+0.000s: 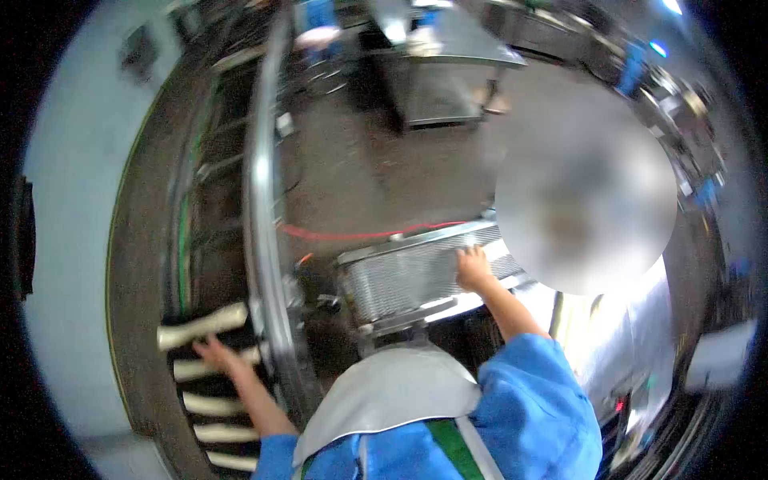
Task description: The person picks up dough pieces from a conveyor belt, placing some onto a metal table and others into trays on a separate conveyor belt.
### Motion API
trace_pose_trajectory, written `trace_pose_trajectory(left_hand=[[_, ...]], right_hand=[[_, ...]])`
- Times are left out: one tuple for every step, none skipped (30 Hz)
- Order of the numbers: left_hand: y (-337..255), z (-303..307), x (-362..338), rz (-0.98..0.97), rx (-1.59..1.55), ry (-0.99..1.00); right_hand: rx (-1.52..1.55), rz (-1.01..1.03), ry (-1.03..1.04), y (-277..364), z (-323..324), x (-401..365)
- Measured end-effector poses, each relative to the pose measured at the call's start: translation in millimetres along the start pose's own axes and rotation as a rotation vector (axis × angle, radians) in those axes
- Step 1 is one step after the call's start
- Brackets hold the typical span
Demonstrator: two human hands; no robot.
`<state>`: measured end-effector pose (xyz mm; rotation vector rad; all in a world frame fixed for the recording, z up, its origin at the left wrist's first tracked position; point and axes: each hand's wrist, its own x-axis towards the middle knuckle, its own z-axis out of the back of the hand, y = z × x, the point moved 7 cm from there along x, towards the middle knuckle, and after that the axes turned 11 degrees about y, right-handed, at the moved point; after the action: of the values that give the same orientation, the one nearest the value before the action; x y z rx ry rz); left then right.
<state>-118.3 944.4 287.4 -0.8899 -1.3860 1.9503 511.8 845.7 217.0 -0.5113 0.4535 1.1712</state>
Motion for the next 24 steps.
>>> trace_pose_trajectory(left_hand=[[17, 5, 19, -0.097, -0.11, 0.085], [19, 1, 23, -0.093, -0.185, 0.083], [19, 3, 29, -0.089, -0.26, 0.061], [38, 11, 49, 0.095, -0.223, -0.005], [63, 20, 71, 0.279, -0.184, -0.081], [79, 18, 92, 0.317, -0.328, -0.073], [99, 23, 108, 0.352, -0.471, -0.078], [136, 33, 139, 0.316, -0.497, -0.055], [120, 28, 126, 0.306, -0.505, -0.06], [97, 27, 93, 0.374, -0.429, -0.169], [80, 29, 59, 0.443, -0.353, -0.279], [81, 33, 47, 0.464, -0.31, -0.252], [122, 42, 74, 0.41, -0.369, -0.234], [103, 35, 41, 0.41, -0.33, -0.243], [83, 29, 4, 0.412, -0.288, -0.253], [110, 34, 12, 0.411, -0.249, -0.244], [141, 40, 19, 0.41, -0.209, -0.235], [155, 45, 16, 0.383, -0.221, -0.216], [164, 45, 7, 0.355, -0.231, -0.197], [147, 44, -16, 0.405, -0.176, -0.16], [137, 48, -28, 0.401, -0.178, -0.165], [132, 56, -40, 0.419, -0.156, -0.246], [130, 60, -51, 0.438, -0.132, -0.325], [121, 62, -59, 0.348, -0.09, -0.44]], right_hand=[[-0.045, -0.069, 0.03, -18, -15, -6], [-0.029, -0.026, 0.0, -26, -16, -18], [-0.019, 0.037, -0.036, -26, -10, -28], [0.027, 0.025, -0.246, -23, -14, -31], [-0.041, 0.038, -0.339, -20, -18, -29], [-0.022, 0.009, -0.297, -18, -19, -26], [-0.004, -0.004, -0.254, -15, -21, -20], [-0.015, -0.015, -0.254, -10, -14, -27], [-0.032, -0.033, -0.307, -6, -12, -27], [-0.045, -0.02, -0.341, -2, -12, -26], [-0.058, -0.006, -0.375, 0, -11, -25], [-0.055, 0.005, -0.385, 4, -11, -23], [-0.071, 0.013, -0.363, 7, -11, -20], [-0.09, 0.021, -0.338, 10, -10, -18], [-0.09, 0.031, -0.343, 13, -5, -17], [-0.102, 0.047, -0.307, 18, -2, -18], [-0.114, 0.064, -0.272, 22, 0, -16], [-0.019, 0.086, -0.361, 22, 1, -12], [-0.016, 0.094, -0.366, 21, 9, -13], [0.229, 0.067, -0.304, 9, 19, -13], [0.471, 0.038, -0.235, -2, 22, -10], [0.889, 0.21, -0.29, -30, -2, 19], [1.287, 0.203, -0.415, -60, -21, 30], [1.744, 0.246, -0.467, -80, -3, -6]])
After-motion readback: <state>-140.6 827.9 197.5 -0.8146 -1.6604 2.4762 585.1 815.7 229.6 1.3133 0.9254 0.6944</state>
